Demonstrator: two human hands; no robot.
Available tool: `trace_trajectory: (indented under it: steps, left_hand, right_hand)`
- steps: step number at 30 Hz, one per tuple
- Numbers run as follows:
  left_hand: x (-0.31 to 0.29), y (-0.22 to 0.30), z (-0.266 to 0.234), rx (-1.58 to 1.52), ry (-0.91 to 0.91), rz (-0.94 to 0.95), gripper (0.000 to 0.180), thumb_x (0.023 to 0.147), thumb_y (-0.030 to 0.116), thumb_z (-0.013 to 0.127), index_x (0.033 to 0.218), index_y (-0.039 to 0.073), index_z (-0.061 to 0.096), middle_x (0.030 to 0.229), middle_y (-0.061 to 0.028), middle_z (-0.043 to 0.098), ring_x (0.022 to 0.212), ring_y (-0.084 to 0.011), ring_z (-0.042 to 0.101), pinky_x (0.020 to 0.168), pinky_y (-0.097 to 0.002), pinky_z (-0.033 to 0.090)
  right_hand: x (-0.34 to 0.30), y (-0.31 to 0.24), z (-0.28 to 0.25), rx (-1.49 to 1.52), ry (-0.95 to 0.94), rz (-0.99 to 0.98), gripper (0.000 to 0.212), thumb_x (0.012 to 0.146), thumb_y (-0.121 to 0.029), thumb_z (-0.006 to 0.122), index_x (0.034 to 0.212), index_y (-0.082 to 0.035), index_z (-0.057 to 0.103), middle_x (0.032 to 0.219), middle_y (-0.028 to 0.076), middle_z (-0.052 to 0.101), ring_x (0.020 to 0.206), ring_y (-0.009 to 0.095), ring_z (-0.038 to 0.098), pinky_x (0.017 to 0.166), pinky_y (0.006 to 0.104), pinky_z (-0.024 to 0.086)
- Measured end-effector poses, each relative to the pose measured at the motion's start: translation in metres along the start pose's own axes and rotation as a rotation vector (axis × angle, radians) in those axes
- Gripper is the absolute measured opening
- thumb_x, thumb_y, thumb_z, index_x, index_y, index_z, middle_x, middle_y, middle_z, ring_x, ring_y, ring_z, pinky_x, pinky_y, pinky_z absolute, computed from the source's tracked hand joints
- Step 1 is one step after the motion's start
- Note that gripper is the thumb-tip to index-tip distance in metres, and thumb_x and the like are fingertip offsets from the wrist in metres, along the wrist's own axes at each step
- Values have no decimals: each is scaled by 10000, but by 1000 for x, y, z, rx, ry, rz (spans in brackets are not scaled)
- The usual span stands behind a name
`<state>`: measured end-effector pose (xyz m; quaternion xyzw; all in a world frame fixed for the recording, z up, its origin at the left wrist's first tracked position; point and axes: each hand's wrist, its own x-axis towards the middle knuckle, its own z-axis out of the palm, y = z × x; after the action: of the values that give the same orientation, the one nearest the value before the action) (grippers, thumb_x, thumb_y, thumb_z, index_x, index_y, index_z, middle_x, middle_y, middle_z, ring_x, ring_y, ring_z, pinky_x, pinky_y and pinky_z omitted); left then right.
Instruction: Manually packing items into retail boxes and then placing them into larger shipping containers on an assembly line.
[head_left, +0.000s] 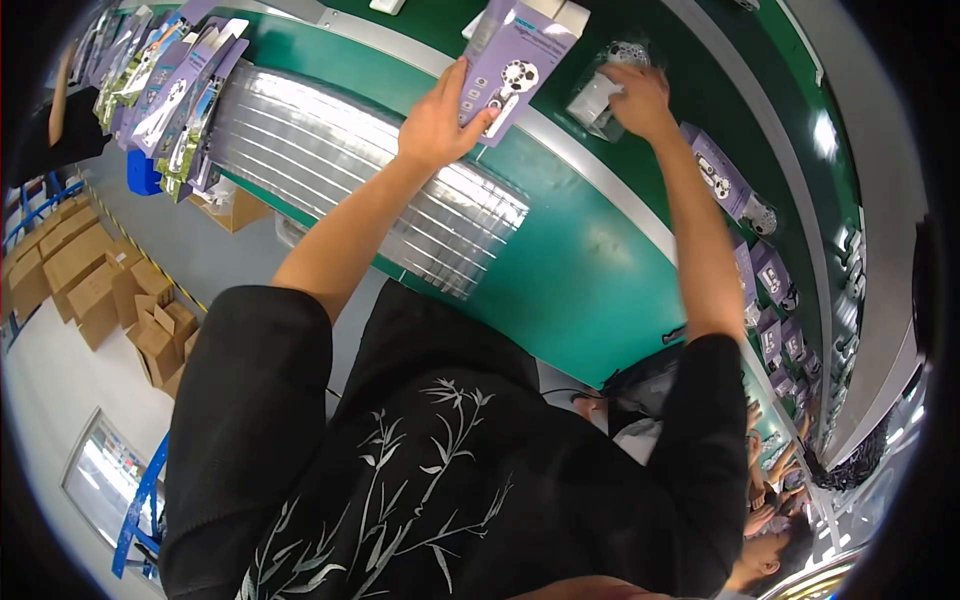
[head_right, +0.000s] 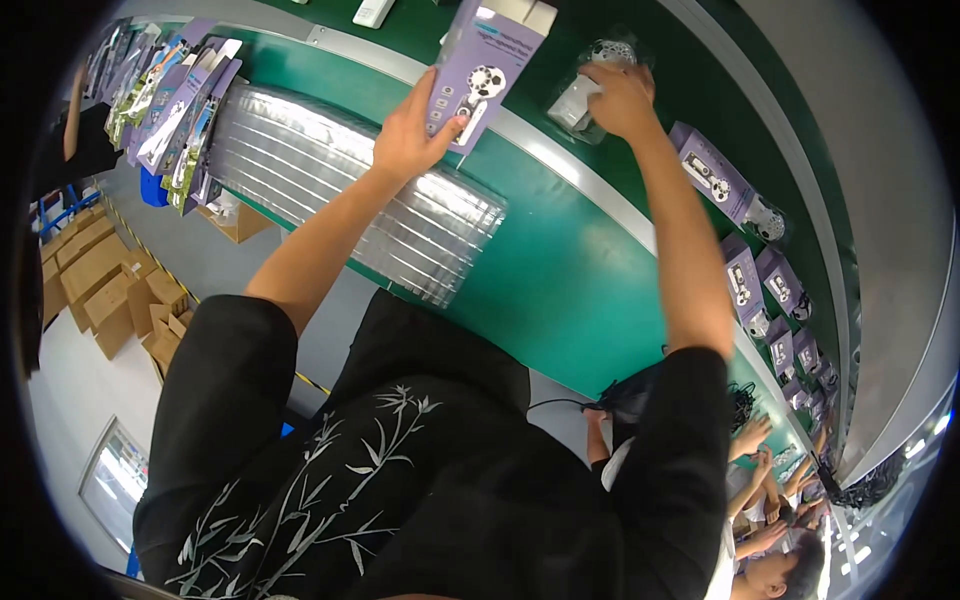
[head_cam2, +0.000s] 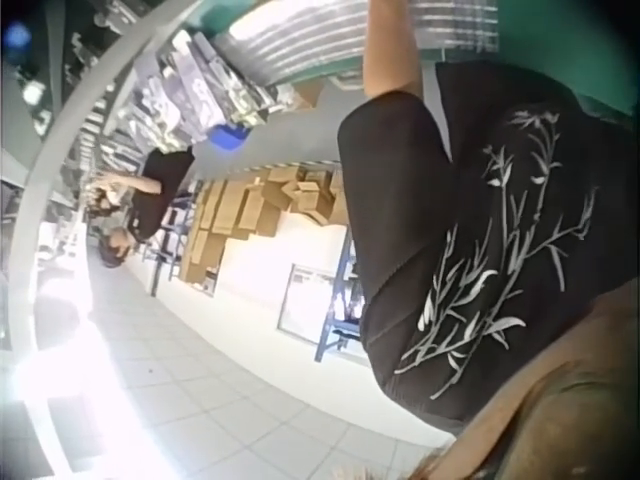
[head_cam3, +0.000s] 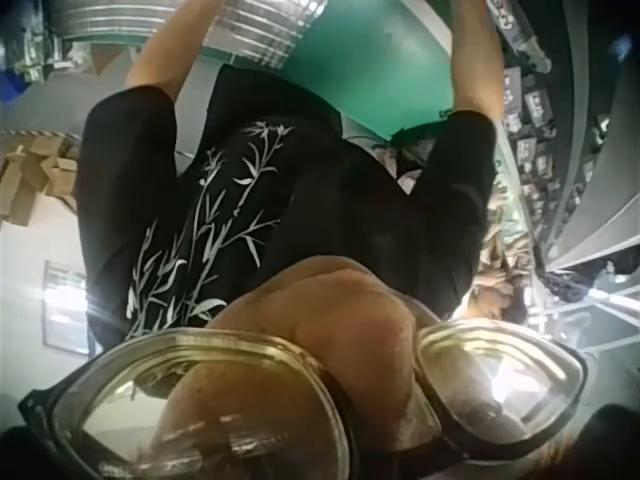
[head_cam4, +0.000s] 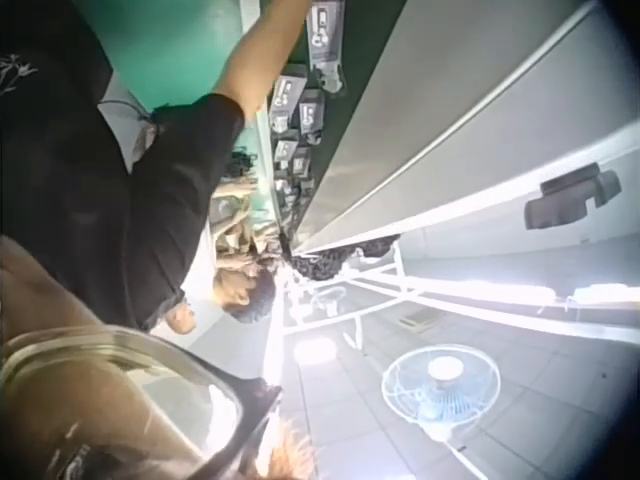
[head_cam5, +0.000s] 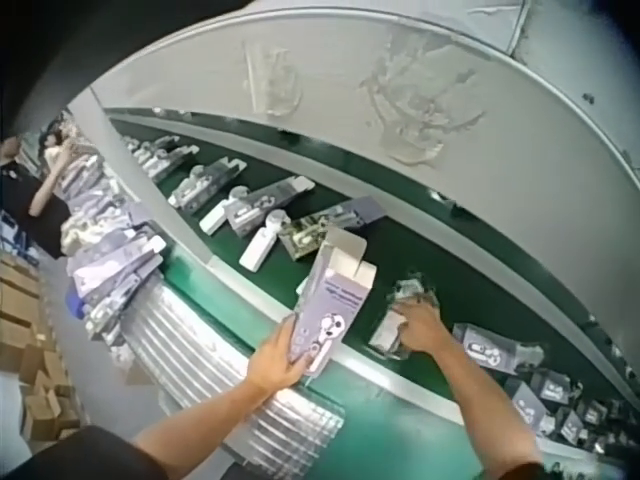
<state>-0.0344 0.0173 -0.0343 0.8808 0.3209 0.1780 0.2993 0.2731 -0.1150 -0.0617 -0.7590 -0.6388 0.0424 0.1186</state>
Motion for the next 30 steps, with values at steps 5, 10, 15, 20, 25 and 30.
trace_trajectory:
  steps: [5,10,15,20,25,30]
  left_hand:
    - [0,4,-9,-4,-115,-117,777,872,475,645,1410,-22,387,1332,-254,544,1024,-445,630,841,-486,533]
    - [-5,4,-16,-32,-132,-128,733,867,468,648,1403,13,440,1354,-239,541,1040,-435,631,858,-483,534]
    - [-9,2,-19,-115,-141,106,692,857,421,675,1403,47,476,1355,-239,546,1086,-424,616,904,-465,524]
    - [7,41,-30,-379,-395,500,576,860,243,708,1362,23,533,1342,-229,568,1165,-406,594,996,-423,484]
    - [20,55,-46,-444,-331,260,549,930,293,632,1386,23,492,1440,-221,480,1323,-376,467,1126,-428,341]
    - [-38,-4,-41,169,-335,370,522,919,385,614,1296,27,567,1357,-231,540,1268,-362,510,1130,-504,302]
  right_hand:
    - [38,8,6,-585,-161,-560,398,732,-255,689,1088,-83,652,1044,80,656,1214,297,518,1099,425,353]
    - [17,-4,-78,-356,-345,-78,445,677,-286,744,1076,-119,642,1051,81,645,1183,297,531,1031,429,400]
    - [5,-33,-155,-224,-301,679,405,641,-253,756,1009,-119,654,1054,111,653,1130,303,570,992,416,414]
    - [-69,-80,-141,-295,-217,40,221,679,-118,637,888,-58,677,1088,162,649,1146,325,551,1109,482,330]
    - [-185,-81,-102,-228,-290,421,260,698,-175,638,896,-11,674,1057,157,661,1146,317,549,1094,521,335]
    - [-264,29,-104,-205,-525,681,302,715,-155,599,940,26,687,994,219,681,1038,399,609,1013,530,426]
